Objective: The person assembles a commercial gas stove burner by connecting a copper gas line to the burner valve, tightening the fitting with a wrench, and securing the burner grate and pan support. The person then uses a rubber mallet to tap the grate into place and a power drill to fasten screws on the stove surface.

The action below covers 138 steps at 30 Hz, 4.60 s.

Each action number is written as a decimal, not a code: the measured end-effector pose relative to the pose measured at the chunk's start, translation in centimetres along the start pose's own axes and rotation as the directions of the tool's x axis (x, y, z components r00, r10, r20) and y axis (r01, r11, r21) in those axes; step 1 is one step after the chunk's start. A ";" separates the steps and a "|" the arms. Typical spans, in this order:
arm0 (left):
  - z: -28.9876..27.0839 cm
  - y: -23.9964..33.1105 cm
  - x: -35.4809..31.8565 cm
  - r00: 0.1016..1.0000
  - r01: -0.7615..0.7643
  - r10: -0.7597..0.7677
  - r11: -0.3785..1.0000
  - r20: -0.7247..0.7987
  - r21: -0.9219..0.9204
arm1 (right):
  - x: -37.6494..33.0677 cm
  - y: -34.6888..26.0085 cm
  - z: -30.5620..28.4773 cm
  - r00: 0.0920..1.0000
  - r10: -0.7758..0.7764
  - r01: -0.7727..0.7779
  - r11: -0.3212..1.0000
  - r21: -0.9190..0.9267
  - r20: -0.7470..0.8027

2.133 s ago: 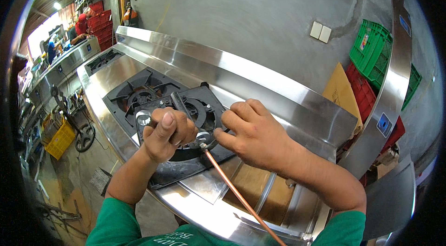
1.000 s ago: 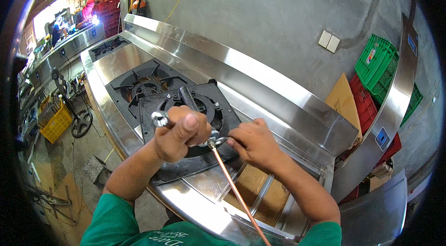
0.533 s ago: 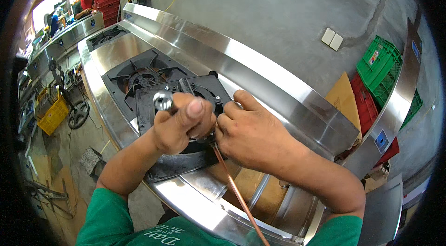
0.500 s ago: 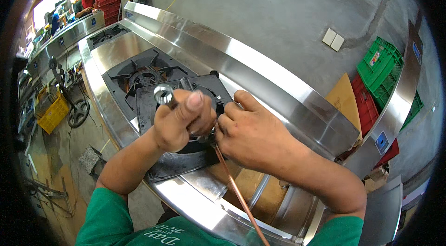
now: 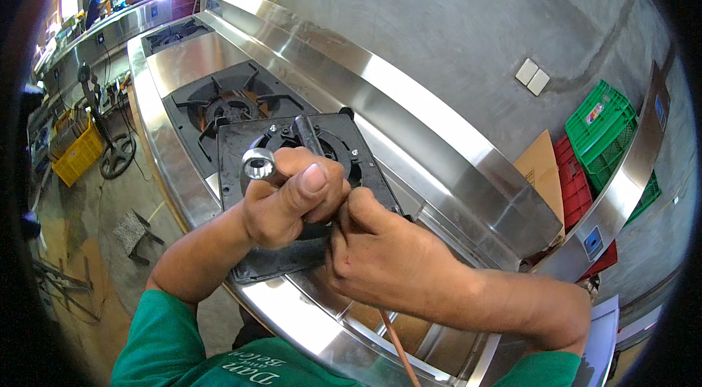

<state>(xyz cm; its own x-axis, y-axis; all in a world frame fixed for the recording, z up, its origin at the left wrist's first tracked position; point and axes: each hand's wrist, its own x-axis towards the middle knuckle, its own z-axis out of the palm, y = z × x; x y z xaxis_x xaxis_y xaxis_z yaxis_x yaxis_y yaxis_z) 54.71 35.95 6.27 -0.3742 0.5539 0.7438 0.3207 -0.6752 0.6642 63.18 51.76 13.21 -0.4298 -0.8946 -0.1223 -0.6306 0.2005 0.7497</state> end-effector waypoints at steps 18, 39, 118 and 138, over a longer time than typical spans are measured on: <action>0.4 -1.0 0.0 0.986 -0.010 0.024 0.996 -0.164 0.083 | 0.6 0.9 0.9 0.997 -0.055 0.056 0.998 -0.019 0.061; 0.5 -0.1 -0.1 1.000 -0.021 0.021 0.962 0.003 0.271 | -7.1 -1.5 9.9 0.789 0.571 -0.556 0.506 0.659 0.227; 0.4 0.1 -0.5 0.999 -0.041 0.044 0.994 -0.024 0.102 | -4.5 -7.0 13.0 0.689 0.705 -0.408 0.187 0.893 0.167; 1.2 -0.2 -0.4 0.990 -0.043 0.063 0.987 -0.126 0.158 | -1.6 2.0 1.1 0.959 0.243 -0.254 0.965 0.060 0.148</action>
<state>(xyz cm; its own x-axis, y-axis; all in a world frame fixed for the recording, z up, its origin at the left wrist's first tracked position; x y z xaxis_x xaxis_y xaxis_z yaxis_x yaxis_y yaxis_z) 55.82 36.43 5.93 -0.4598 0.4444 0.7688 0.4697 -0.6130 0.6353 61.86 54.04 14.18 -0.6614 -0.7494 -0.0315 -0.5382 0.4450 0.7157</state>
